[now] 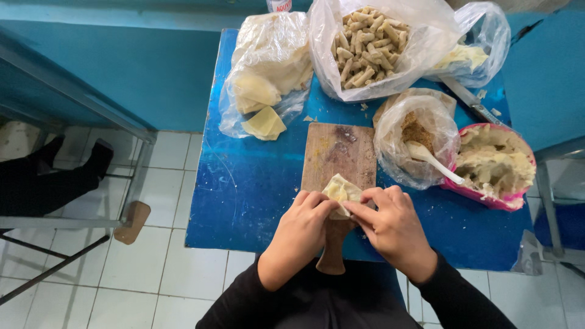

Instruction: The person places thin dough sheets on a small wooden board, spoons brown filling from a plastic bag onto each sheet, folds the sheets over the filling by hand, and places the finished filled rolls into a large plastic bag with other completed rolls.

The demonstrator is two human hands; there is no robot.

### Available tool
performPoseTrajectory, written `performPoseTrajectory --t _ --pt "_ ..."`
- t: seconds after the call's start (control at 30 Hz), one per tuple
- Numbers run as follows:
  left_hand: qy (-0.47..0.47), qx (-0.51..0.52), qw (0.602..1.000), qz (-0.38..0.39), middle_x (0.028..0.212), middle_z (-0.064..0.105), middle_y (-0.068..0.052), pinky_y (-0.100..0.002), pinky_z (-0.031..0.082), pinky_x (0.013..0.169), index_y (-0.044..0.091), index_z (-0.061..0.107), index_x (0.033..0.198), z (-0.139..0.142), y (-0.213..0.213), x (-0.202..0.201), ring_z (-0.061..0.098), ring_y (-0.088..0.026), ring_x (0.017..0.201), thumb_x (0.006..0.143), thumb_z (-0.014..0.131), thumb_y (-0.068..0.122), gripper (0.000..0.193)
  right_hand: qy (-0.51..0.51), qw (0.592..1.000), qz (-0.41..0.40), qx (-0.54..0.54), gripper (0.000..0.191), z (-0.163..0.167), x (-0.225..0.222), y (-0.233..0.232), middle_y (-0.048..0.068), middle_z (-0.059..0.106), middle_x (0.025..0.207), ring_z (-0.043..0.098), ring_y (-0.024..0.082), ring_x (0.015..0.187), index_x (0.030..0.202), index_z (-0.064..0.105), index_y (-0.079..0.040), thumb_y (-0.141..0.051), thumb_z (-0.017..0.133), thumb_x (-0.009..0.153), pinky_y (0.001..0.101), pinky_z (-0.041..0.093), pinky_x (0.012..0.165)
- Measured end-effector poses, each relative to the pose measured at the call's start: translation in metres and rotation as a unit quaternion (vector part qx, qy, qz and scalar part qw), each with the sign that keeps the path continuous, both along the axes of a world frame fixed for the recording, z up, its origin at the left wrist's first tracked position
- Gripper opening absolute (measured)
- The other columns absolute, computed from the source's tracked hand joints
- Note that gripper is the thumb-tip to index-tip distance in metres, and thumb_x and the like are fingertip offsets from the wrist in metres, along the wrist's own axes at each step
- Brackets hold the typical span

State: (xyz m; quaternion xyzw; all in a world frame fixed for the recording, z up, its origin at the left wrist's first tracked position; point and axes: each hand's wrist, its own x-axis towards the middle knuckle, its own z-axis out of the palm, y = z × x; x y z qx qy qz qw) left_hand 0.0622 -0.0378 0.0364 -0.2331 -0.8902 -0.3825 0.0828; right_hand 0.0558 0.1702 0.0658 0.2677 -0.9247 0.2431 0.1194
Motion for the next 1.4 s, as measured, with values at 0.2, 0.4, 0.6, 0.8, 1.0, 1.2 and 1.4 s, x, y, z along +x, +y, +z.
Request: performPoseTrajectory --t 0.2,0.4,0.6,0.8,1.0,1.2,1.4 --pt "0.040 0.010 0.999 -0.006 0.099 0.062 -0.013 -0.041 0.051 0.083 0.004 0.066 0.101 0.006 0.004 -0.003 0.058 -0.035 0.097 0.081 0.073 0.017 0.025 -0.025 0.998 -0.022 -0.056 0.011 -0.010 -0.015 -0.007 0.002 0.067 0.089 0.058 0.027 0.086 0.094 0.077 -0.013 -0.017 0.073 0.085 0.0395 0.045 0.077" --pt "0.013 -0.013 0.998 0.060 0.093 0.063 -0.010 -0.041 0.051 0.076 0.007 0.064 0.096 -0.002 0.013 -0.012 0.061 -0.032 0.093 0.093 0.064 0.011 0.005 -0.052 0.996 -0.042 -0.056 0.015 -0.017 -0.019 -0.011 0.006 0.067 0.088 0.059 0.029 0.085 0.088 0.073 -0.008 -0.022 0.073 0.085 0.0416 0.045 0.075" --pt "0.006 0.032 0.997 0.076 0.095 0.061 -0.012 -0.042 0.051 0.078 0.006 0.061 0.097 -0.002 0.012 -0.021 0.059 -0.035 0.094 0.085 0.070 0.012 0.016 -0.077 0.993 -0.068 -0.063 0.013 -0.017 -0.027 -0.016 0.007 0.066 0.090 0.060 0.029 0.089 0.087 0.071 -0.008 -0.021 0.073 0.083 0.0413 0.047 0.078" --pt "0.025 0.003 0.999 0.026 0.097 0.061 -0.010 -0.041 0.051 0.082 0.008 0.063 0.101 -0.004 0.007 -0.018 0.060 -0.033 0.096 0.086 0.064 0.004 0.016 -0.015 0.997 0.032 -0.066 0.017 -0.011 -0.025 -0.013 0.005 0.069 0.099 0.060 0.030 0.093 0.099 0.071 -0.009 -0.008 0.066 0.082 0.0403 0.047 0.081" --pt "0.011 -0.009 0.999 0.028 0.096 0.063 -0.011 -0.041 0.052 0.082 0.007 0.064 0.099 -0.005 0.007 -0.018 0.060 -0.033 0.095 0.088 0.064 0.005 0.011 -0.023 0.999 0.024 -0.026 0.012 -0.014 -0.026 -0.011 0.003 0.070 0.094 0.060 0.029 0.090 0.094 0.072 -0.011 -0.012 0.069 0.083 0.0409 0.046 0.079" --pt "-0.068 0.029 0.995 0.073 0.085 0.068 -0.009 -0.044 0.052 0.076 0.008 0.068 0.088 -0.006 0.004 -0.033 0.065 -0.032 0.087 0.086 0.072 0.013 0.007 -0.137 0.985 -0.005 -0.105 0.007 -0.020 -0.048 -0.008 0.008 0.067 0.088 0.062 0.030 0.088 0.088 0.073 -0.010 -0.013 0.074 0.081 0.0403 0.050 0.077" --pt "0.012 0.037 0.998 0.043 0.095 0.066 -0.010 -0.042 0.051 0.083 0.008 0.066 0.096 -0.006 0.006 -0.028 0.061 -0.034 0.095 0.081 0.062 -0.002 0.018 -0.109 0.990 0.001 -0.089 0.012 -0.019 -0.040 -0.009 0.004 0.069 0.091 0.061 0.028 0.091 0.092 0.071 -0.011 -0.006 0.066 0.082 0.0393 0.049 0.080"
